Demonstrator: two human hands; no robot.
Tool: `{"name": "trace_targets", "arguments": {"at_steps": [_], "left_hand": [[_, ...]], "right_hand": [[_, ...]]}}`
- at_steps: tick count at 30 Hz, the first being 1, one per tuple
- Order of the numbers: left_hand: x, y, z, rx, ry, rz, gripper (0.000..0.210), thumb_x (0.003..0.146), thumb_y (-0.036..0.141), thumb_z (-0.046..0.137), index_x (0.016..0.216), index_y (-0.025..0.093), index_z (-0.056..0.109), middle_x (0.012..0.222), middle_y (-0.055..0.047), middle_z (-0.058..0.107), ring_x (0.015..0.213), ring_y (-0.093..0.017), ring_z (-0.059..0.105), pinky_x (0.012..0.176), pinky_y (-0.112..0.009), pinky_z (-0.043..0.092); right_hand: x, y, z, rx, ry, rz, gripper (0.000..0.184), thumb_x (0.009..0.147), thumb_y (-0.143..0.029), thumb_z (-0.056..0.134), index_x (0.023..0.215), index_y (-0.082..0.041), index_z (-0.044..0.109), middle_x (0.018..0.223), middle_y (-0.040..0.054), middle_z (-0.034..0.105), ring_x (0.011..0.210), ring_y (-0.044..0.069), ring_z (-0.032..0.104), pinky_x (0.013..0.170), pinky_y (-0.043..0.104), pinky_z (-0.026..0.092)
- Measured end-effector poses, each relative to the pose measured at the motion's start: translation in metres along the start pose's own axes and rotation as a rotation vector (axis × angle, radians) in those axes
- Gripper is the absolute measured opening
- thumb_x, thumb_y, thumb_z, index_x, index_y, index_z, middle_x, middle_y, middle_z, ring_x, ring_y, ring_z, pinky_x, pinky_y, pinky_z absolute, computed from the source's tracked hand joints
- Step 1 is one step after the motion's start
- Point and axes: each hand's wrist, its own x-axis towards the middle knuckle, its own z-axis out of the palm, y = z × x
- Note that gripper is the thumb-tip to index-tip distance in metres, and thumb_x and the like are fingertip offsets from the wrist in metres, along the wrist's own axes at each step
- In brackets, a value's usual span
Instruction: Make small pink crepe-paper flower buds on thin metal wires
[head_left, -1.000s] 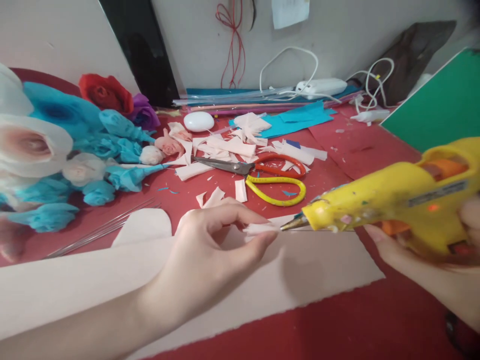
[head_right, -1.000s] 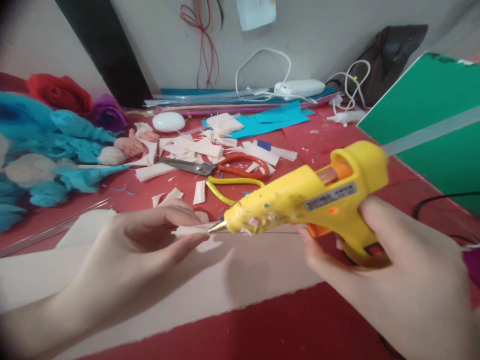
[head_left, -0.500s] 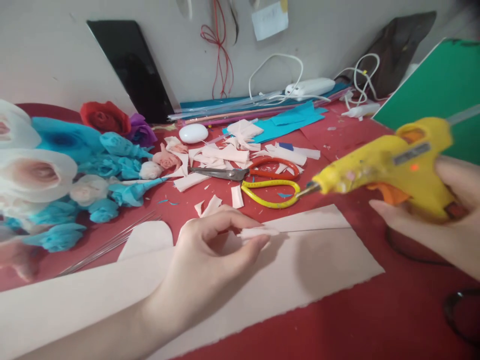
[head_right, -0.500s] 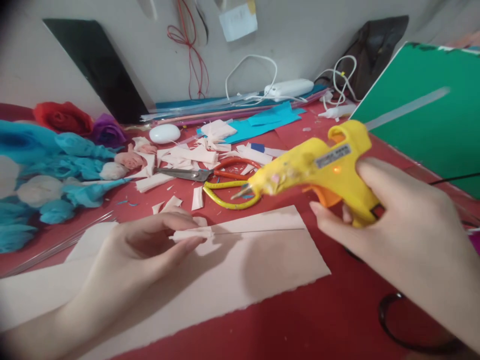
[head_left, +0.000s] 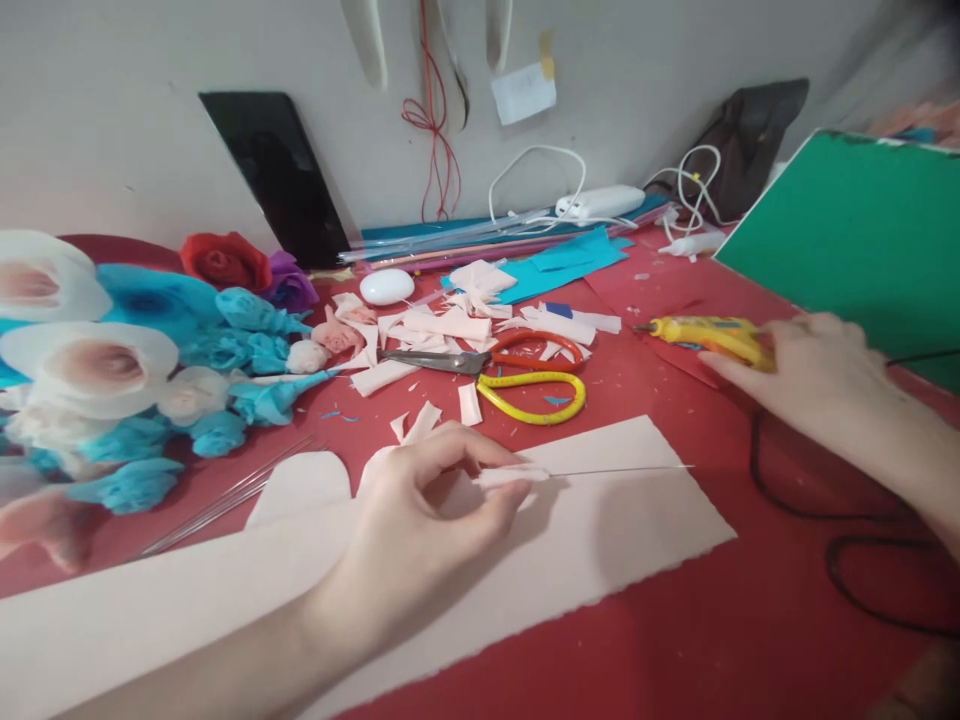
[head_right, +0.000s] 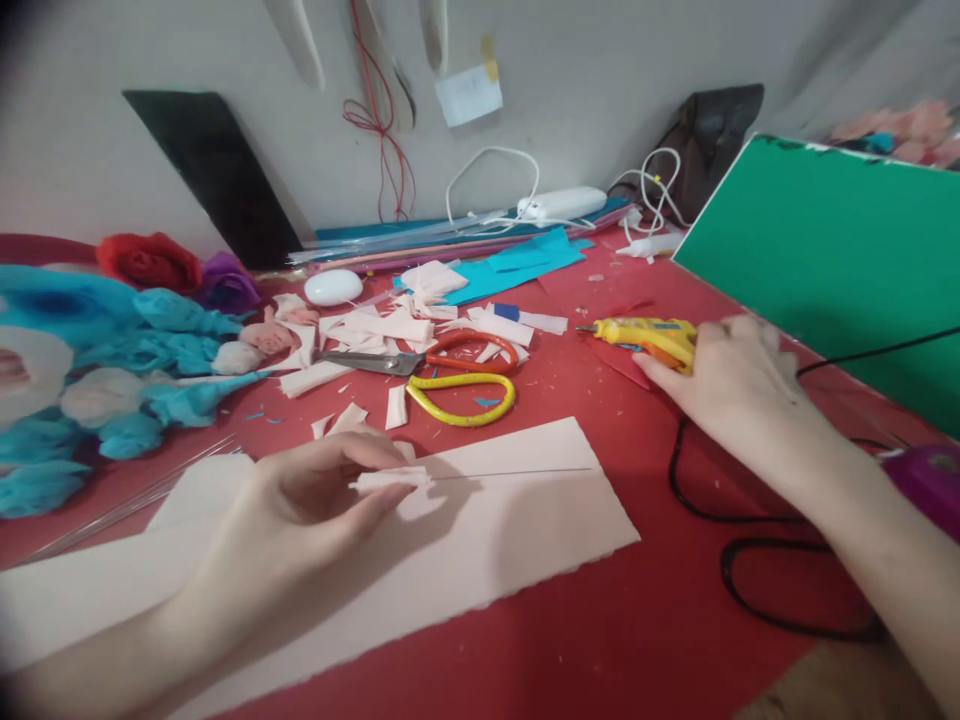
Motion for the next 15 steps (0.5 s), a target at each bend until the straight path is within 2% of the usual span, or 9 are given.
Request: {"name": "trace_targets", "arguments": {"at_steps": [1,2,3,4,6,8,11,15], "left_hand": [[0.0,0.001,0.0,0.003,-0.001,0.006,0.006,0.077,0.024,0.06,0.074,0.02,0.063,0.074,-0.001,0.068,0.07,-0.016,0.061,0.062,-0.024,0.048],[0.0,0.001,-0.001,0.003,0.0,0.013,0.006,0.076,0.023,0.06,0.074,0.019,0.063,0.074,-0.001,0.068,0.07,-0.015,0.061,0.062,-0.024,0.048],[0.001,0.002,-0.001,0.001,0.0,0.02,0.005,0.076,0.022,0.06,0.073,0.019,0.063,0.073,-0.001,0.068,0.07,-0.015,0.061,0.063,-0.024,0.047],[0.002,0.003,-0.001,-0.005,-0.001,0.027,0.005,0.076,0.021,0.06,0.072,0.019,0.064,0.074,-0.001,0.068,0.07,-0.015,0.061,0.065,-0.024,0.047],[0.003,0.005,0.0,-0.011,-0.005,0.034,0.006,0.075,0.022,0.06,0.072,0.019,0.064,0.074,-0.001,0.068,0.07,-0.015,0.061,0.065,-0.024,0.047],[0.003,0.005,0.0,-0.026,-0.004,0.035,0.005,0.075,0.023,0.061,0.074,0.019,0.064,0.076,-0.002,0.068,0.071,-0.016,0.061,0.064,-0.024,0.048],[0.002,0.004,0.0,-0.072,-0.005,0.038,0.005,0.077,0.022,0.06,0.077,0.019,0.064,0.076,-0.001,0.068,0.072,-0.015,0.062,0.066,-0.024,0.048],[0.002,0.002,0.001,-0.103,-0.005,0.034,0.005,0.077,0.023,0.061,0.078,0.02,0.065,0.076,0.0,0.068,0.071,-0.015,0.062,0.065,-0.023,0.048]], "right_hand": [[-0.005,-0.011,-0.008,0.007,0.026,-0.019,0.049,0.08,-0.047,0.049,0.082,0.001,0.063,0.089,0.0299,0.056,0.086,0.037,0.054,0.062,0.044,0.039],[-0.01,-0.025,-0.018,0.041,0.048,-0.069,0.046,0.084,-0.044,0.044,0.091,-0.003,0.062,0.098,0.0264,0.056,0.096,0.035,0.051,0.072,0.045,0.04],[-0.016,-0.04,-0.027,0.096,0.049,-0.134,0.039,0.086,-0.04,0.042,0.101,-0.009,0.06,0.106,0.0181,0.057,0.101,0.029,0.05,0.081,0.041,0.04],[-0.023,-0.056,-0.035,0.193,0.044,-0.231,0.031,0.087,-0.038,0.041,0.102,-0.017,0.058,0.106,0.0099,0.058,0.101,0.022,0.051,0.087,0.034,0.04],[-0.034,-0.087,-0.046,0.523,-0.058,-0.499,0.022,0.083,-0.033,0.053,0.101,-0.021,0.057,0.103,0.0036,0.059,0.1,0.017,0.051,0.087,0.029,0.04],[-0.04,-0.111,-0.049,0.669,-0.151,-0.607,0.024,0.079,-0.029,0.06,0.101,-0.019,0.056,0.099,0.0017,0.058,0.096,0.016,0.049,0.083,0.028,0.041],[-0.04,-0.129,-0.042,0.745,-0.156,-0.619,0.013,0.076,-0.019,0.062,0.088,-0.015,0.058,0.088,0.0008,0.06,0.088,0.015,0.049,0.08,0.03,0.04],[-0.034,-0.133,-0.036,0.759,-0.133,-0.594,0.005,0.075,-0.015,0.063,0.078,-0.014,0.059,0.077,-0.0009,0.061,0.08,0.014,0.05,0.075,0.029,0.04]]}}
